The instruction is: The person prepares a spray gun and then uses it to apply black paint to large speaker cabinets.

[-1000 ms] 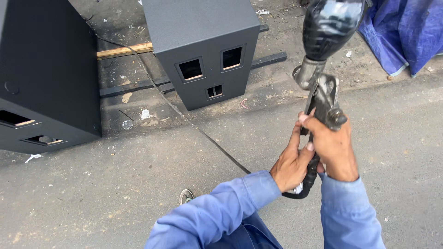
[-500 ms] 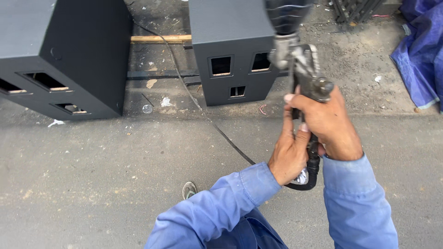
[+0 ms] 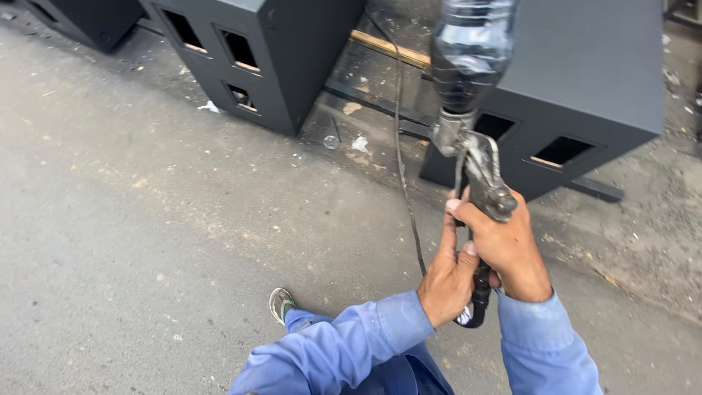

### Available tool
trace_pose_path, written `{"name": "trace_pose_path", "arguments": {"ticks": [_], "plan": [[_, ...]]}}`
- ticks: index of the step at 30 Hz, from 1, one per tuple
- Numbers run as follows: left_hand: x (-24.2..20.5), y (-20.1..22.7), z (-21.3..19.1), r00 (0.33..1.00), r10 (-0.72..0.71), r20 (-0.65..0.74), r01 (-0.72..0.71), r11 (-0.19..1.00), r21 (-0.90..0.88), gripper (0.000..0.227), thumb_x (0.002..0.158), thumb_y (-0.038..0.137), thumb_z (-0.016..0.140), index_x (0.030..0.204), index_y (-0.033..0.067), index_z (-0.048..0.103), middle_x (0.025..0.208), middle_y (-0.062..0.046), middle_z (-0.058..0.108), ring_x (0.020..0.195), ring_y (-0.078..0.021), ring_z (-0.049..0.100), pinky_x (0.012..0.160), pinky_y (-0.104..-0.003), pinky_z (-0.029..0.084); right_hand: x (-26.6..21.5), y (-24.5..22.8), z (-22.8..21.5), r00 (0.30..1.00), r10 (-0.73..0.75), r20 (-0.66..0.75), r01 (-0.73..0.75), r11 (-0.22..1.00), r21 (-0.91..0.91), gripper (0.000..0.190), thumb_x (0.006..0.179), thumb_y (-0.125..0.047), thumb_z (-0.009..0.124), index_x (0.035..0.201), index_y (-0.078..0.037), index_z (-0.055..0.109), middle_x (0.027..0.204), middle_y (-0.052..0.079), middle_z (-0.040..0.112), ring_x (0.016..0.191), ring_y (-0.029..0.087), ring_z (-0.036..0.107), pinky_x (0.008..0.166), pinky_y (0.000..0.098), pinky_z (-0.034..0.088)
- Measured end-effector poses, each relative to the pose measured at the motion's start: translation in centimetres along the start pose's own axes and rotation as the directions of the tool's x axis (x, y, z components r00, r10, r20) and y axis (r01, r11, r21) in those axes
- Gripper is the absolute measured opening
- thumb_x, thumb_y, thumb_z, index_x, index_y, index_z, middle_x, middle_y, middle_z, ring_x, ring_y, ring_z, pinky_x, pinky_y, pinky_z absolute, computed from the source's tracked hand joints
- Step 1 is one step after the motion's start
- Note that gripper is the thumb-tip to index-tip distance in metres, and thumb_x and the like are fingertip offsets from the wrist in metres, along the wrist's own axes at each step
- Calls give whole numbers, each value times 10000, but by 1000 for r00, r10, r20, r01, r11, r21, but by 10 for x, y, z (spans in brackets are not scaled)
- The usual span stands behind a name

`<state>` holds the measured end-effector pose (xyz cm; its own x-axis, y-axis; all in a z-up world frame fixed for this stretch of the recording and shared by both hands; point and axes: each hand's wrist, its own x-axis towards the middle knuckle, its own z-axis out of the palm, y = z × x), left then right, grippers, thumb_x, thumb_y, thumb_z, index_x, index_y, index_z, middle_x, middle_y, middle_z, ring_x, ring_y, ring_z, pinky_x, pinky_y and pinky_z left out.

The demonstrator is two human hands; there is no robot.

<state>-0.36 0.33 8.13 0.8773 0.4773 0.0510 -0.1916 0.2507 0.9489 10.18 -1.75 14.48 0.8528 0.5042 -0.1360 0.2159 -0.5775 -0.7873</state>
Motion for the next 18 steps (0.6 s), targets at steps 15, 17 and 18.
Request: {"name": "trace_pose_path", "arguments": {"ticks": [15,17,18], "plan": [[26,87,-296,991,59,-118,-73,991,-113,885,1085,578,307,1670,2,-24,1166,-342,606,1000,-388,667,887,-528,563,27,-233,238,994,-109,29,111,992,-59,162,753,-281,771,814,-137,731,712,100,632,696,242,606,640,388,450],[19,123,-310,993,13,-115,-15,1000,-18,910,1034,568,307,1639,-50,24,1280,-415,539,1097,-490,634,907,-609,529,18,-258,252,995,-99,32,102,990,-94,141,753,-266,773,793,-143,718,695,117,627,672,256,610,622,380,452],[17,140,-322,993,14,-120,-17,1000,-23,910,1034,568,307,1639,-50,24,1280,-415,539,1097,-490,634,907,-609,529,23,-269,262,994,-102,36,105,990,-99,141,753,-266,773,793,-143,718,695,117,627,672,256,610,622,380,452]]}}
